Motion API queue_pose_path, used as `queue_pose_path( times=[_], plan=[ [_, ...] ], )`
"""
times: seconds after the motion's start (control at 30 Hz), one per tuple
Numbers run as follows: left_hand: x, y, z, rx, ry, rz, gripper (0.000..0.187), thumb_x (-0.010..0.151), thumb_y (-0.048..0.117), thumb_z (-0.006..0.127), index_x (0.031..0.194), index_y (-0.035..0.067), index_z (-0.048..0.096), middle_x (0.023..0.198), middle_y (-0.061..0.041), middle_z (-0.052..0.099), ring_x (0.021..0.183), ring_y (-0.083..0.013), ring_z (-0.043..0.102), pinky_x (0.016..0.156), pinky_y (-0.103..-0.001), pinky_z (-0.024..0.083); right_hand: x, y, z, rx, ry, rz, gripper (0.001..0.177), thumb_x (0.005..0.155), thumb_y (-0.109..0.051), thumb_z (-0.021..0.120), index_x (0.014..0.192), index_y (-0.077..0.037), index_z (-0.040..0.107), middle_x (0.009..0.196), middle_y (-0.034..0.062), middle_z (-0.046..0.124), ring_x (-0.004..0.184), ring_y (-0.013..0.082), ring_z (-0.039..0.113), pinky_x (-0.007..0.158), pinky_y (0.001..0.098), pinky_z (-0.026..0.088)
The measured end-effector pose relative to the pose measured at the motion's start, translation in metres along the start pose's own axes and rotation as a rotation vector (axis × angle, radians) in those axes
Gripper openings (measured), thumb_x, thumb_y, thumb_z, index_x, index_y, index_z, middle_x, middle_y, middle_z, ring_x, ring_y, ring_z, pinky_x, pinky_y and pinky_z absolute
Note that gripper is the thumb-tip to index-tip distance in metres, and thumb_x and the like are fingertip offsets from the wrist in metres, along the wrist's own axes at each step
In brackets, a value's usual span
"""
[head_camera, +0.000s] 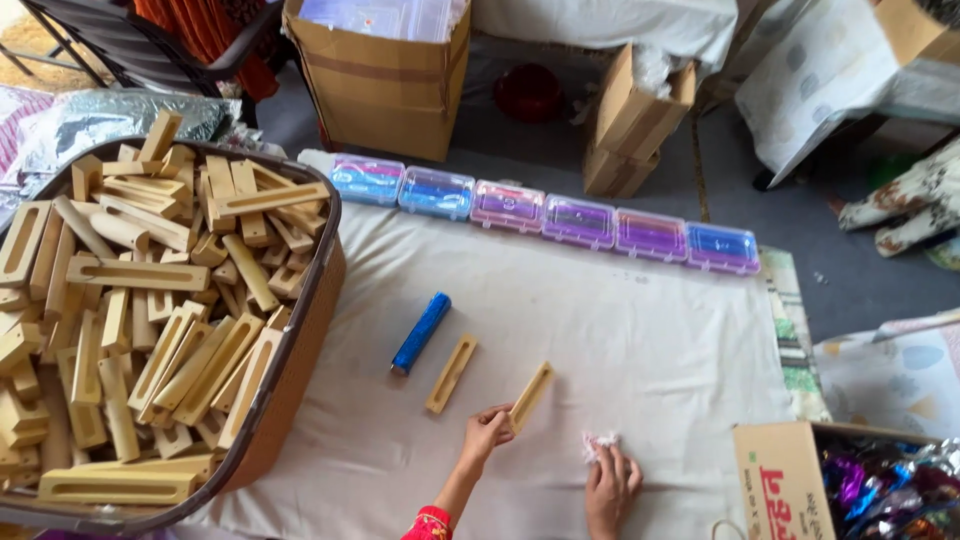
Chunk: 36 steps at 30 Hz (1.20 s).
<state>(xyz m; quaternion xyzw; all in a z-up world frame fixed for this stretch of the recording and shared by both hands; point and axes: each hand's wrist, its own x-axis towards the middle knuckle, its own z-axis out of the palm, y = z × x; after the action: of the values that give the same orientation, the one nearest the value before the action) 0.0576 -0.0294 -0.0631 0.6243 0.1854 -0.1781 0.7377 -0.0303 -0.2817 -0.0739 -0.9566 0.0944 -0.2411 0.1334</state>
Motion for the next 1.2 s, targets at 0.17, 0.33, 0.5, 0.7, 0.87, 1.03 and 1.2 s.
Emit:
queue_pose_path(
  times=[0.17,0.33,0.5,0.7,0.87,1.03,1.2],
  plan=[
    [-0.024,-0.024,-0.017,-0.152,-0.180,-0.256,0.041,0.095,0.025,0.056,0.126,0.005,0.076,0.092,-0.004,0.074,0.081,-0.0108,0.073,0.080,-0.027,0.064,0.006,-0.029,-0.027,-0.053,-0.027,0.003,0.029,0.089,-0.021,0.067,0.117,-0.015,0.073,0.128,0.0020,0.068,0.118,0.0288,0.053,0.106,0.0463,0.036],
    [-0.027,-0.025,-0.027,-0.163,-0.279,-0.363,0.039,0.093,0.025,0.065,0.128,0.008,0.073,0.097,0.001,0.075,0.083,-0.0094,0.072,0.081,-0.028,0.064,0.018,-0.020,-0.022,0.027,-0.074,0.038,0.025,0.093,-0.016,0.066,0.116,-0.016,0.075,0.123,0.0007,0.070,0.113,0.0273,0.058,0.102,0.0439,0.043],
    [-0.030,-0.014,-0.021,-0.074,-0.268,-0.448,0.046,0.091,0.031,0.077,0.134,0.014,0.070,0.108,-0.001,0.072,0.087,-0.0106,0.070,0.080,-0.027,0.062,0.035,-0.075,-0.039,0.354,-0.056,-0.041,0.023,0.093,-0.003,0.066,0.116,-0.005,0.070,0.118,0.0092,0.069,0.110,0.0312,0.062,0.096,0.0439,0.049],
    [-0.026,-0.027,-0.032,-0.188,-0.272,-0.486,0.041,0.096,0.037,0.068,0.129,0.013,0.071,0.107,-0.002,0.076,0.086,-0.0122,0.074,0.080,-0.027,0.064,0.031,-0.117,-0.020,0.361,-0.354,-0.460,0.025,0.088,-0.004,0.066,0.113,-0.005,0.071,0.121,0.0090,0.069,0.111,0.0295,0.063,0.096,0.0405,0.052],
    [-0.026,-0.027,-0.024,-0.189,-0.249,-0.447,0.041,0.097,0.037,0.069,0.130,0.013,0.073,0.103,-0.001,0.076,0.084,-0.0105,0.072,0.078,-0.027,0.063,0.081,-0.086,-0.021,0.298,-0.296,-0.209,0.023,0.087,-0.001,0.064,0.108,-0.007,0.072,0.119,0.0075,0.069,0.109,0.0295,0.064,0.094,0.0404,0.052],
    [-0.031,-0.040,-0.019,-0.172,-0.232,-0.400,0.038,0.098,0.034,0.069,0.127,0.011,0.074,0.103,-0.002,0.076,0.084,-0.0106,0.072,0.077,-0.027,0.064,0.049,-0.097,-0.026,0.276,-0.230,-0.238,0.016,0.088,-0.006,0.067,0.103,-0.009,0.071,0.111,0.0090,0.068,0.110,0.0318,0.065,0.094,0.0420,0.051],
    [0.003,-0.083,-0.030,-0.305,-0.284,-0.319,0.034,0.094,0.029,0.069,0.121,0.009,0.072,0.104,-0.003,0.077,0.086,-0.0125,0.074,0.079,-0.029,0.066,0.015,-0.133,-0.037,0.426,-0.365,-0.345,0.018,0.085,-0.014,0.072,0.102,-0.008,0.071,0.115,0.0114,0.064,0.109,0.0330,0.061,0.094,0.0456,0.049]
  ],
)
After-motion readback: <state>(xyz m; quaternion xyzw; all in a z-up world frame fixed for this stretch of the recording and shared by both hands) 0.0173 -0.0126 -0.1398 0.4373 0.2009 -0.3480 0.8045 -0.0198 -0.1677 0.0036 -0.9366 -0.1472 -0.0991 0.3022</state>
